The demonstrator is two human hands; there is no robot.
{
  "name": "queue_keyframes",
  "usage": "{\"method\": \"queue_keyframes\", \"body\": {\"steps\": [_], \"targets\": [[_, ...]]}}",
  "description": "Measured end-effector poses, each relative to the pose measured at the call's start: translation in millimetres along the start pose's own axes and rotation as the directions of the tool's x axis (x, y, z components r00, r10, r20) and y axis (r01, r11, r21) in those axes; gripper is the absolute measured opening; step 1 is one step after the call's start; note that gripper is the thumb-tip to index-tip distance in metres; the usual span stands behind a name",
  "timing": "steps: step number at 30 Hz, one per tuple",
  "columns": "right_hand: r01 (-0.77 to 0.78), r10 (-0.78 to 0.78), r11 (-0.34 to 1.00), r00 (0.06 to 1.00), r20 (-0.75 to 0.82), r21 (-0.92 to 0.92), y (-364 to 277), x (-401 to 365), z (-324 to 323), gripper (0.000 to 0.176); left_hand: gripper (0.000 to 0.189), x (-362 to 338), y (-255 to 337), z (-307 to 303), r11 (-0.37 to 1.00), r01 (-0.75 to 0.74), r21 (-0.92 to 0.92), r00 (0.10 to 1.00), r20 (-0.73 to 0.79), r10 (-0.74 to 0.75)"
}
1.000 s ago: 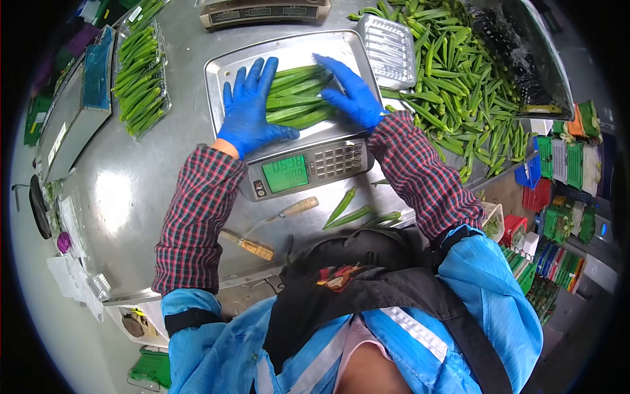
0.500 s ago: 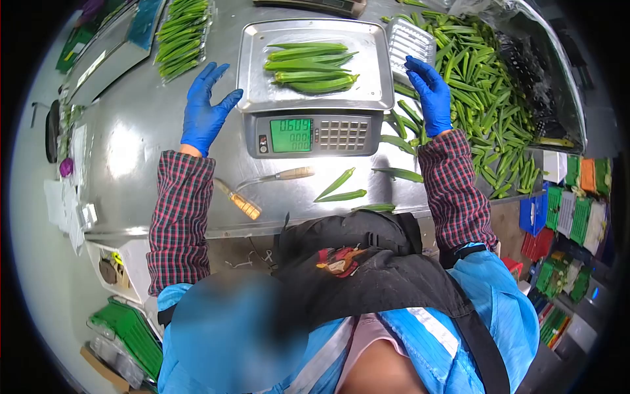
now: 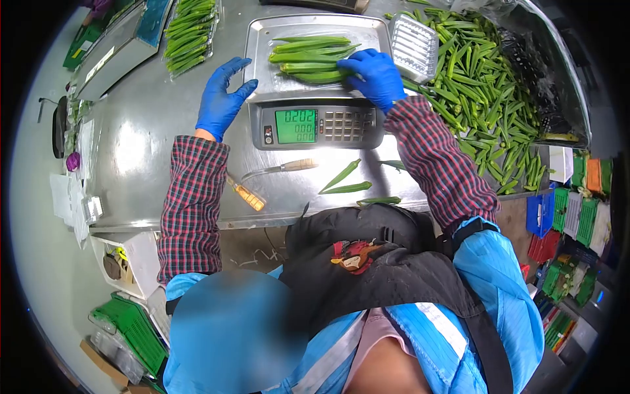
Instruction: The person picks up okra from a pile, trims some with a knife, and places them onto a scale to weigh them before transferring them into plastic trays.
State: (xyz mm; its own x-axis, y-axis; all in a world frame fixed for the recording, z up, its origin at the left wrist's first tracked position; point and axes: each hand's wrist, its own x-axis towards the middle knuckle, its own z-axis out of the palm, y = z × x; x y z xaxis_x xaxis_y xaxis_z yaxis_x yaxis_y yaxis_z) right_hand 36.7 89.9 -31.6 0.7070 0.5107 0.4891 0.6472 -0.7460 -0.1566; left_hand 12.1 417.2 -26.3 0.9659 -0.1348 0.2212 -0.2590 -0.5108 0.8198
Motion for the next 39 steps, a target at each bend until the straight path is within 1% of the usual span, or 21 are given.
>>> {"method": "queue_keyframes", "body": {"steps": [2, 4, 6, 7, 8, 9, 10, 11, 15, 17, 19, 20, 22, 23, 25, 26, 28, 30, 34, 36, 39], "targets": [[0.035, -0.024, 0.995, 0.993, 0.119, -0.098, 3, 4, 9, 0.022, 0.045, 8, 6, 4, 1.000, -0.023, -0.006, 1.000, 0.019, 0.023], [0.061, -0.046, 0.994, 0.986, 0.158, -0.089, 4, 6, -4, 0.025, 0.044, 12, 10, 6, 0.999, -0.022, 0.025, 1.000, 0.014, 0.022], [-0.038, 0.018, 0.984, 0.993, 0.116, 0.174, 6, -3, -22, 0.031, 0.043, 14, 4, 6, 0.999, -0.034, 0.001, 0.999, 0.010, 0.034], [-0.242, 0.185, 0.864, 0.968, 0.169, 0.442, 9, -13, -24, 0.028, 0.043, 15, 1, 5, 0.999, -0.038, -0.001, 0.999, -0.008, 0.038], [-0.242, 0.180, 0.864, 0.968, 0.177, 0.442, 16, -20, -26, 0.028, 0.043, 14, -2, 5, 0.999, -0.041, -0.001, 0.999, -0.023, 0.041], [-0.391, 0.301, 0.728, 0.920, 0.250, 0.563, 21, -27, -29, 0.027, 0.042, 13, -4, 6, 1.000, 0.003, 0.005, 1.000, -0.021, -0.003], [-0.518, 0.405, 0.551, 0.851, 0.334, 0.654, 25, -33, -31, 0.026, 0.042, 13, -9, 9, 1.000, 0.002, 0.004, 1.000, -0.015, -0.002], [-0.636, 0.498, 0.283, 0.737, 0.456, 0.718, 28, -36, -33, 0.023, 0.042, 14, -16, 14, 1.000, -0.014, -0.004, 1.000, -0.010, 0.014], [-0.580, 0.580, 0.143, 0.706, 0.407, 0.802, 56, -77, -57, 0.022, 0.042, 20, 4, 21, 0.995, -0.096, 0.035, 0.995, 0.024, 0.095], [-0.626, 0.653, 0.153, 0.645, 0.397, 0.765, 75, -113, -78, 0.024, 0.041, 21, 5, 21, 0.993, -0.114, 0.030, 0.993, 0.017, 0.114], [-0.682, 0.685, -0.002, 0.532, 0.497, 0.732, 100, -159, -97, 0.025, 0.040, 22, 2, 19, 0.991, -0.133, 0.032, 0.991, 0.009, 0.133], [-0.651, 0.705, -0.027, 0.526, 0.477, 0.758, 109, -179, -102, 0.024, 0.038, 22, -2, 17, 0.992, -0.124, 0.032, 0.992, 0.003, 0.124], [-0.838, 0.765, 0.119, 0.419, 0.489, 0.533, 122, -205, -113, 0.025, 0.037, 21, -4, 17, 0.994, -0.108, 0.034, 0.994, 0.003, 0.108], [-0.840, 0.764, 0.113, 0.415, 0.494, 0.531, 126, -215, -109, 0.025, 0.034, 21, -1, 17, 0.996, -0.082, 0.032, 0.997, 0.016, 0.082], [-0.738, 0.901, 0.284, 0.423, 0.093, 0.612, 129, -218, -99, 0.023, 0.031, 23, 2, 19, 0.998, -0.054, 0.033, 0.998, 0.029, 0.053], [-0.738, 0.901, 0.281, 0.424, 0.097, 0.613, 133, -216, -92, 0.023, 0.028, 25, 4, 22, 0.989, -0.101, 0.111, 0.994, 0.040, 0.097], [-0.640, 0.807, 0.431, 0.589, 0.045, 0.636, 109, -182, -80, 0.022, 0.026, 26, 13, 30, 0.970, -0.150, 0.189, 0.988, 0.061, 0.141], [-0.608, 0.696, 0.578, 0.716, 0.059, 0.544, 78, -138, -68, 0.023, 0.025, 29, 25, 43, 0.934, -0.261, 0.242, 0.964, 0.123, 0.238], [-0.328, 0.353, 0.822, 0.935, 0.035, 0.465, 24, -52, -45, 0.029, 0.032, 41, 14, 72, 0.861, -0.394, 0.322, 0.919, 0.152, 0.364], [-0.193, 0.213, 0.881, 0.977, 0.001, 0.431, 13, -24, -22, 0.029, 0.035, 45, 6, 80, 0.848, -0.388, 0.359, 0.921, 0.164, 0.352], [-0.296, 0.265, 0.858, 0.955, 0.132, 0.420, 11, -4, 9, 0.029, 0.029, 45, 6, 83, 0.845, -0.353, 0.402, 0.936, 0.151, 0.319]]}}
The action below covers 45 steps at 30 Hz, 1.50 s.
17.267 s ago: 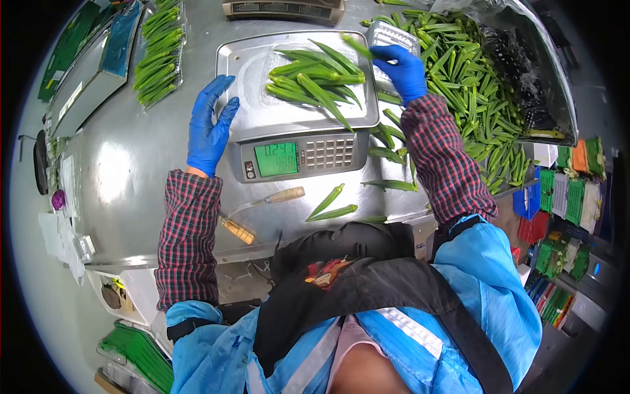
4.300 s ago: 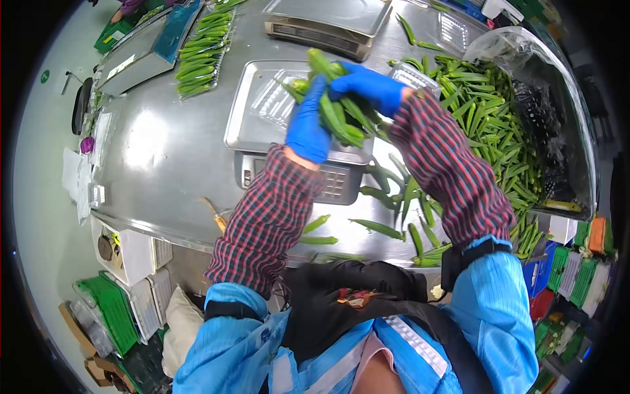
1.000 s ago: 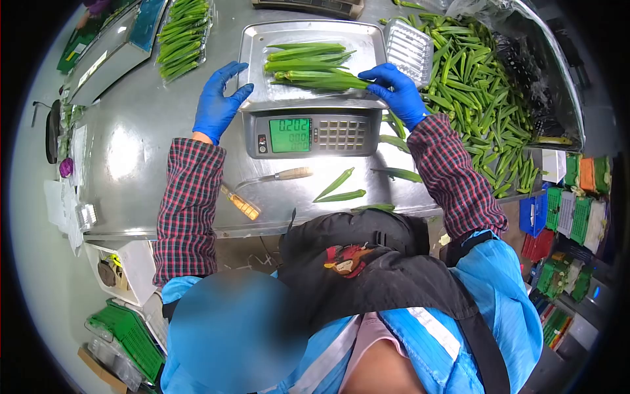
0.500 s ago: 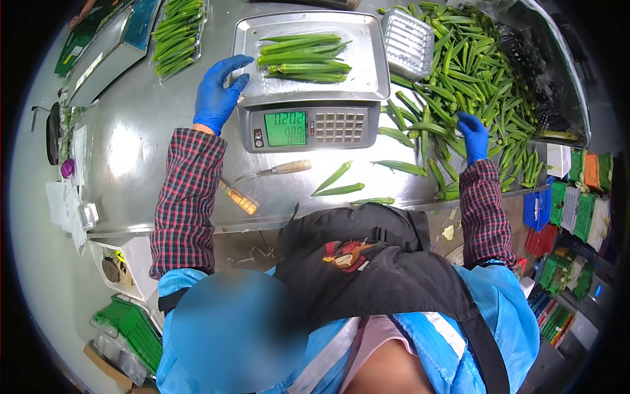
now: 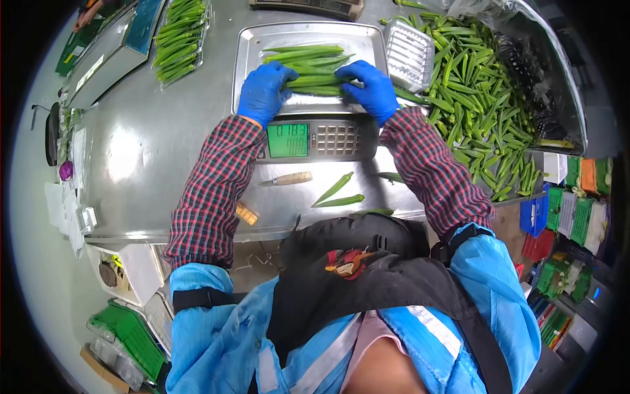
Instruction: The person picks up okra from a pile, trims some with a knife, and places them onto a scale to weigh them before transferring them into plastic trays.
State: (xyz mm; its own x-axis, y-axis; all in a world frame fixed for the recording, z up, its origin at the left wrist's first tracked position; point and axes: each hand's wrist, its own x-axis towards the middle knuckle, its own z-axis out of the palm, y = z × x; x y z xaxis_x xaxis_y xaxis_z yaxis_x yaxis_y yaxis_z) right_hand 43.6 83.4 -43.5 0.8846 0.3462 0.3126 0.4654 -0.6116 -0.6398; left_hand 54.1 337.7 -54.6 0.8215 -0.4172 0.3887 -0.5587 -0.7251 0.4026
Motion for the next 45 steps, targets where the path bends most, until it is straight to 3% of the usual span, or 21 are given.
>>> {"method": "queue_keyframes", "body": {"steps": [3, 5, 6, 7, 9, 13, 15, 17, 18, 19, 21, 22, 25, 27, 29, 34, 37, 39, 41, 43, 45], "targets": [[-0.280, 0.257, 0.913, 0.960, 0.112, 0.297, 8, 13, 6, 0.021, 0.026, -7, -5, -8, 0.992, 0.026, -0.126, 0.999, 0.032, -0.022], [-0.342, 0.287, 0.834, 0.939, 0.189, 0.434, 9, 11, 3, 0.024, 0.024, -13, 0, -20, 0.974, 0.080, -0.210, 0.996, 0.066, -0.068], [-0.347, 0.289, 0.848, 0.937, 0.199, 0.401, 2, 8, 2, 0.024, 0.024, -16, -1, -24, 0.980, 0.080, -0.183, 0.994, 0.083, -0.066], [-0.142, 0.121, 0.970, 0.986, 0.116, 0.198, 0, 5, 2, 0.022, 0.024, -18, -4, -25, 0.985, 0.079, -0.156, 0.993, 0.103, -0.064], [0.088, -0.083, 0.993, 0.995, 0.055, -0.083, 3, 5, 7, 0.022, 0.023, -21, -10, -21, 0.992, 0.088, -0.095, 0.986, 0.153, -0.073], [0.002, -0.001, 0.999, 1.000, -0.009, 0.044, 9, 5, 4, 0.027, 0.024, -17, -12, -22, 0.986, 0.099, -0.132, 0.974, 0.214, -0.069], [0.016, -0.024, 0.992, 0.998, -0.063, -0.128, 13, 6, -4, 0.030, 0.025, -11, -10, -26, 0.987, 0.102, -0.122, 0.970, 0.233, -0.071], [-0.010, 0.010, 0.977, 1.000, -0.003, -0.214, 15, 7, -9, 0.035, 0.031, -6, -1, -36, 0.987, 0.127, -0.098, 0.990, 0.071, -0.120], [0.072, -0.060, 0.966, 0.997, 0.057, -0.250, 16, 10, -9, 0.036, 0.053, -1, 2, -40, 0.983, 0.169, -0.071, 0.982, 0.102, -0.161], [0.157, -0.128, 0.947, 0.985, 0.120, -0.279, 17, 13, -10, 0.037, 0.053, 1, 4, -36, 0.984, 0.165, -0.071, 0.982, 0.105, -0.157], [0.196, -0.150, 0.936, 0.974, 0.171, -0.292, 19, 22, -13, 0.037, 0.076, 5, 3, -20, 0.988, 0.033, -0.151, 0.998, -0.057, -0.042], [0.156, -0.108, 0.964, 0.969, 0.221, -0.217, 20, 26, -15, 0.036, 0.087, 1, -2, -11, 0.995, 0.026, -0.100, 0.997, 0.075, -0.019], [0.103, -0.068, 0.990, 0.949, 0.308, -0.099, 31, 41, -18, 0.043, 0.083, -4, 4, 0, 0.997, 0.076, -0.030, 0.994, 0.081, -0.074], [0.253, -0.213, 0.964, 0.916, 0.340, -0.079, 35, 45, -18, 0.041, 0.078, -6, 15, 1, 0.994, 0.085, -0.062, 0.995, 0.052, -0.082], [0.266, -0.222, 0.960, 0.915, 0.338, -0.089, 38, 44, -13, 0.040, 0.077, -8, 20, 4, 0.993, 0.107, -0.053, 0.994, -0.002, -0.107], [0.354, -0.285, 0.916, 0.905, 0.317, -0.188, 16, 51, -3, 0.035, 0.077, -6, 21, 7, 0.993, 0.113, 0.030, 0.985, 0.131, -0.116], [0.298, -0.275, 0.952, 0.932, 0.234, -0.069, 13, 59, -10, 0.029, 0.080, -2, 20, 3, 0.992, 0.124, 0.037, 0.984, 0.121, -0.128], [0.212, -0.215, 0.977, 0.958, 0.190, 0.037, 19, 65, -11, 0.032, 0.086, -1, 23, -3, 0.991, 0.122, -0.056, 0.990, -0.064, -0.125], [0.280, -0.278, 0.957, 0.960, 0.038, -0.073, 14, 70, -5, 0.046, 0.088, -2, 17, 11, 0.993, 0.121, -0.012, 0.992, -0.024, -0.121], [0.256, -0.233, 0.961, 0.955, 0.182, -0.109, 24, 65, 18, 0.066, 0.092, 1, 15, 17, 0.993, 0.113, 0.037, 0.994, 0.004, -0.113], [0.300, -0.262, 0.921, 0.949, 0.175, -0.248, 21, 50, 28, 0.074, 0.091, 3, 23, 21, 0.975, 0.219, 0.040, 0.973, 0.072, -0.221]]}}
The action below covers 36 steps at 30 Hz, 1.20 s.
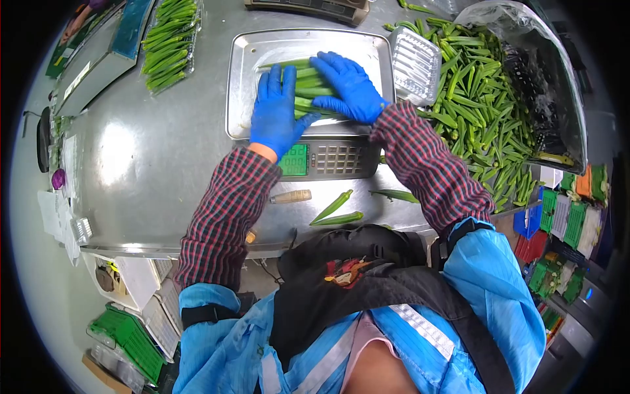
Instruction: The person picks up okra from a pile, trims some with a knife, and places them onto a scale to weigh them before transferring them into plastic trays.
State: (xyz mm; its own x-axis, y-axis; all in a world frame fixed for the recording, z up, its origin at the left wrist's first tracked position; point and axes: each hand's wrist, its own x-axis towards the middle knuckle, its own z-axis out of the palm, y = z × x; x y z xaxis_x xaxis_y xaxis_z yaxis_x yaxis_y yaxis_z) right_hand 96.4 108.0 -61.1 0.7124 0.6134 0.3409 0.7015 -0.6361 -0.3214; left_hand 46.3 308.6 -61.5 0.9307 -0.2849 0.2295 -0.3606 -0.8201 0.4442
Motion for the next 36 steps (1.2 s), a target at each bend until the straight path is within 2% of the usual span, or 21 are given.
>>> {"method": "queue_keyframes", "body": {"steps": [2, 5, 6, 8, 9, 11, 12, 15, 16, 18, 20, 22, 23, 24, 26, 28, 30, 32, 34, 36], "targets": [[-0.008, 0.008, 1.000, 0.998, 0.063, 0.002, -3, -4, -3, 0.079, 0.093, -4, 6, -1, 0.999, 0.031, 0.006, 0.999, 0.005, -0.031], [0.052, -0.048, 0.998, 0.993, 0.108, -0.038, 1, 1, -14, 0.081, 0.093, -1, -1, -6, 0.997, -0.055, -0.045, 0.998, -0.004, 0.055], [0.063, -0.062, 0.998, 0.993, 0.102, -0.005, 3, 8, -20, 0.078, 0.093, 2, -3, -8, 0.997, -0.055, -0.045, 0.998, -0.002, 0.055], [-0.025, -0.012, 0.990, 0.966, 0.257, 0.142, 17, 17, -24, 0.076, 0.085, 8, -10, -11, 0.990, -0.141, 0.000, 0.985, -0.098, 0.141], [-0.026, -0.012, 0.990, 0.966, 0.258, 0.142, 16, 15, -22, 0.076, 0.079, 11, -16, -8, 0.986, -0.163, -0.024, 0.985, -0.058, 0.161], [0.067, -0.072, 0.997, 0.987, 0.145, 0.036, 13, 11, -18, 0.072, 0.078, 4, -19, 1, 0.989, -0.150, -0.009, 0.988, -0.027, 0.150], [0.071, -0.075, 0.997, 0.987, 0.143, 0.035, 13, 10, -16, 0.072, 0.076, 3, -18, 0, 0.989, -0.144, 0.011, 0.990, 0.005, 0.144], [0.102, -0.103, 0.995, 0.993, 0.052, 0.022, 15, 7, -14, 0.072, 0.074, 2, -13, -6, 0.988, -0.151, -0.038, 0.988, -0.030, 0.150], [0.094, -0.094, 0.993, 0.996, 0.008, 0.072, 17, 7, -16, 0.069, 0.074, 2, -12, -10, 0.988, -0.149, -0.037, 0.988, -0.030, 0.148], [0.092, -0.088, 0.988, 0.995, -0.035, 0.126, 18, 5, -23, 0.066, 0.072, 1, -11, -22, 0.971, -0.197, -0.138, 0.968, -0.184, 0.170], [-0.068, 0.107, 0.957, 0.986, -0.125, 0.280, 18, -2, -39, 0.058, 0.071, -9, -19, -32, 0.968, -0.168, -0.184, 0.971, -0.199, 0.131], [-0.075, 0.156, 0.926, 0.968, -0.196, 0.369, 24, -9, -53, 0.050, 0.064, -23, -27, -46, 0.970, -0.122, -0.208, 0.971, -0.229, 0.073], [-0.102, 0.193, 0.917, 0.960, -0.205, 0.385, 27, -16, -61, 0.048, 0.054, -31, -32, -51, 0.968, -0.082, -0.238, 0.970, -0.242, 0.023], [-0.130, 0.230, 0.907, 0.950, -0.212, 0.401, 25, -21, -71, 0.047, 0.054, -40, -35, -57, 0.968, -0.081, -0.238, 0.969, -0.246, 0.021], [-0.199, 0.326, 0.871, 0.918, -0.226, 0.449, 33, -38, -81, 0.043, 0.048, -59, -41, -69, 0.957, 0.043, -0.287, 0.964, -0.240, -0.115], [-0.241, 0.414, 0.809, 0.881, -0.229, 0.535, 40, -55, -85, 0.042, 0.045, -75, -48, -73, 0.955, 0.052, -0.292, 0.957, -0.259, -0.131], [-0.296, 0.469, 0.804, 0.850, -0.242, 0.516, 37, -71, -90, 0.040, 0.044, -86, -51, -77, 0.953, 0.065, -0.297, 0.946, -0.287, -0.154], [-0.293, 0.459, 0.816, 0.853, -0.249, 0.498, 28, -82, -92, 0.038, 0.043, -93, -53, -81, 0.962, 0.070, -0.263, 0.945, -0.291, -0.148], [-0.295, 0.454, 0.825, 0.855, -0.253, 0.483, 19, -90, -89, 0.036, 0.042, -96, -52, -85, 0.950, 0.069, -0.304, 0.953, -0.261, -0.153], [-0.349, 0.518, 0.782, 0.825, -0.226, 0.517, 12, -93, -85, 0.033, 0.041, -95, -50, -91, 0.955, 0.069, -0.289, 0.958, -0.249, -0.144]]}}
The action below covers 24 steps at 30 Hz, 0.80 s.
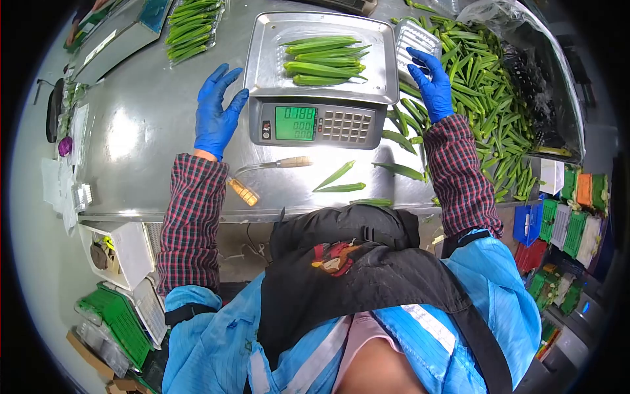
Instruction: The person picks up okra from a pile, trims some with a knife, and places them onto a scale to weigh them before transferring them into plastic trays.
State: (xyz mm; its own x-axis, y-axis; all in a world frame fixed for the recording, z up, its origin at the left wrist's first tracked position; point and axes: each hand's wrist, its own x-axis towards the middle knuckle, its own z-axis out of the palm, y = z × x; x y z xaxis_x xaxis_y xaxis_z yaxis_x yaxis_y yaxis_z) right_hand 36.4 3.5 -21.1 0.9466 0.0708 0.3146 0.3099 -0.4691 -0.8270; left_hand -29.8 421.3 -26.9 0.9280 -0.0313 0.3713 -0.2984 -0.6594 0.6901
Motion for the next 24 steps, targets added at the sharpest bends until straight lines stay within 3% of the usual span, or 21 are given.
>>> {"method": "queue_keyframes", "body": {"steps": [5, 8, 10, 14, 15, 20, 22, 24], "targets": [[-0.021, 0.021, 1.000, 1.000, -0.017, 0.012, -6, -11, 14, 0.031, 0.041, 9, 1, -1, 1.000, -0.021, 0.020, 1.000, 0.013, 0.021], [-0.022, 0.023, 1.000, 0.999, 0.023, -0.018, -14, -16, 25, 0.029, 0.043, 20, 9, 7, 0.989, -0.132, 0.073, 0.991, 0.004, 0.132], [-0.032, 0.037, 0.996, 0.998, 0.055, -0.089, -12, -19, 37, 0.027, 0.043, 29, 12, 16, 0.990, -0.133, 0.039, 0.989, 0.076, 0.130], [-0.053, 0.106, 0.955, 0.980, 0.167, -0.291, -29, -15, 71, 0.025, 0.043, 47, 5, 60, 0.964, -0.265, 0.021, 0.959, 0.113, 0.262], [0.092, -0.003, 0.919, 0.974, 0.227, -0.384, -26, -11, 77, 0.024, 0.044, 50, 3, 70, 0.967, -0.253, 0.040, 0.958, 0.147, 0.245], [0.182, -0.106, 0.922, 0.967, 0.231, -0.341, -26, 7, 74, 0.019, 0.041, 60, -1, 81, 0.968, -0.236, 0.089, 0.954, 0.210, 0.213], [0.150, -0.094, 0.945, 0.976, 0.196, -0.291, -36, 24, 70, 0.015, 0.039, 66, 9, 74, 0.982, -0.165, -0.089, 0.984, 0.051, 0.170], [0.237, -0.185, 0.898, 0.968, 0.171, -0.371, -40, 43, 72, 0.014, 0.036, 76, 9, 75, 0.987, -0.148, -0.064, 0.985, 0.078, 0.152]]}}
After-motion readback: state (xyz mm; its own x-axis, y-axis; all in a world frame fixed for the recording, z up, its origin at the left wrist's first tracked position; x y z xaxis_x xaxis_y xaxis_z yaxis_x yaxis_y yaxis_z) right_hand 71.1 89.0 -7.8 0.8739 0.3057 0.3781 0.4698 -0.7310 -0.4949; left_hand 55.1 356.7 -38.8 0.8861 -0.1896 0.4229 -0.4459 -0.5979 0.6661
